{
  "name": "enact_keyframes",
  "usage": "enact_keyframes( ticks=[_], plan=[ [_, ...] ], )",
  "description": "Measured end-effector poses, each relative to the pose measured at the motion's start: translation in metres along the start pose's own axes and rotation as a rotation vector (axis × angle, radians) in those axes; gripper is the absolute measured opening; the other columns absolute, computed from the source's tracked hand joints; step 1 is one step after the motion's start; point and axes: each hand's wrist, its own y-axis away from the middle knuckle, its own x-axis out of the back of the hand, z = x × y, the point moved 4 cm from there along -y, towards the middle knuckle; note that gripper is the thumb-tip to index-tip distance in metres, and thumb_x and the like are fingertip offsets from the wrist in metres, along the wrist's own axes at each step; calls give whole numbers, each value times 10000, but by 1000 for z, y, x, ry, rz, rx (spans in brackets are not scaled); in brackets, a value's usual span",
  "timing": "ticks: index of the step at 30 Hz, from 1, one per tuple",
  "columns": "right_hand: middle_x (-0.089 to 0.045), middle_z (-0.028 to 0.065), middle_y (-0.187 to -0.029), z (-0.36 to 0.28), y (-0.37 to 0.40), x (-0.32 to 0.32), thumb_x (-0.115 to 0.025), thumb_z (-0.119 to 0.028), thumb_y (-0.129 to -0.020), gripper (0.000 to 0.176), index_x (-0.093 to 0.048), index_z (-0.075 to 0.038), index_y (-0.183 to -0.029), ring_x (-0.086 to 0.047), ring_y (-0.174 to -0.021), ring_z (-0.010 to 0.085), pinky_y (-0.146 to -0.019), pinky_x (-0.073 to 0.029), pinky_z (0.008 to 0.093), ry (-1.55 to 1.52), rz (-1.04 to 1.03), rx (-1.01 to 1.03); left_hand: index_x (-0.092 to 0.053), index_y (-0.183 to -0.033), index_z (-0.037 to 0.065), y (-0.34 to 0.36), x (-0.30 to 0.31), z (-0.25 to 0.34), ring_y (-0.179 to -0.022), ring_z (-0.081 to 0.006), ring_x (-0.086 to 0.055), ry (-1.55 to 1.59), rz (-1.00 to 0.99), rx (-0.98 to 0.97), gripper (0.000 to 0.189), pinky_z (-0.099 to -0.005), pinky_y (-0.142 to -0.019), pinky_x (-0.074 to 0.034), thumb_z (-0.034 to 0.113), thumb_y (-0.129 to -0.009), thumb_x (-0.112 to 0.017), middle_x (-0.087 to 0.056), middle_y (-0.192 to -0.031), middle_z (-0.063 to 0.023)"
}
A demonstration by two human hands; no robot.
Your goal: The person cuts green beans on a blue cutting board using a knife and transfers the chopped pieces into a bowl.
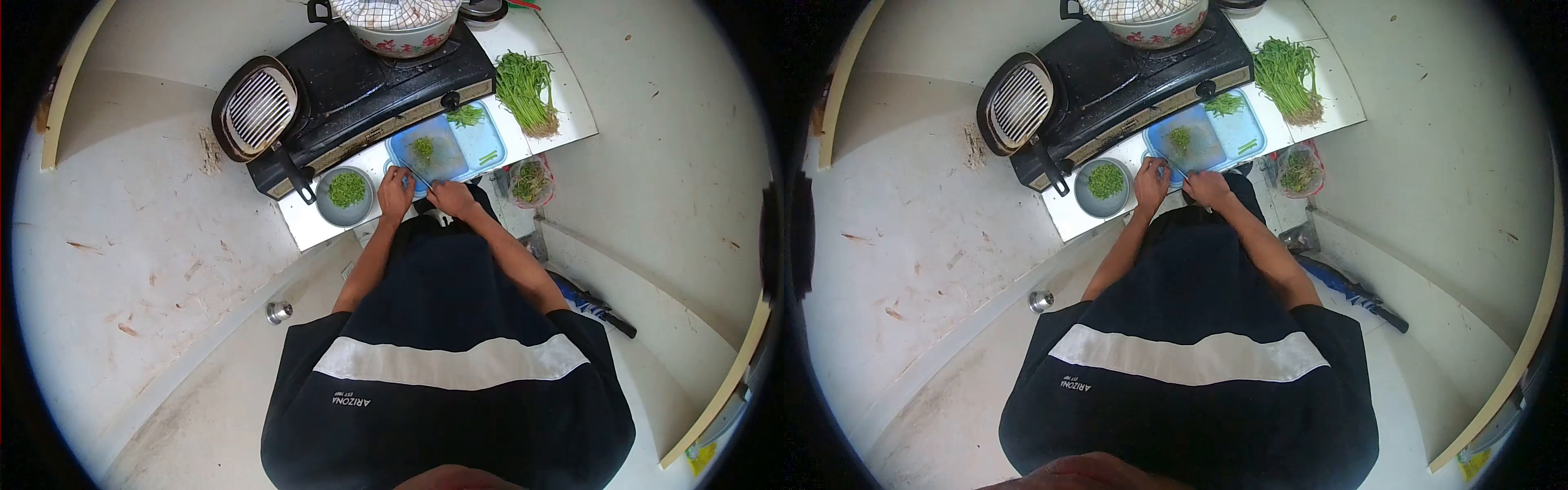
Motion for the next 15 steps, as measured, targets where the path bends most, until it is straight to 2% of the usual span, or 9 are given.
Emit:
enact_keyframes(
  ticks=[5,15],
  plan=[
    [-709,228,-762,-3,10,7,-533,-386,-998,410,-678,-5,-949,-722,-748,410,-701,-581,530,36,-85,-62,-698,-974,54,2,-3,-3,-852,-371,-670,26,36,-7,136,-451,-732,-531,130,-861,-686,-641,-961,-130],
    [-715,224,-773,-6,2,1,-523,-390,-999,426,-682,-1,-927,-727,-765,404,-729,-585,524,41,-76,-80,-690,-989,61,4,-7,-6,-732,-332,-649,50,32,1,135,-438,-681,-525,127,-872,-674,-614,-927,-122]
  ],
)
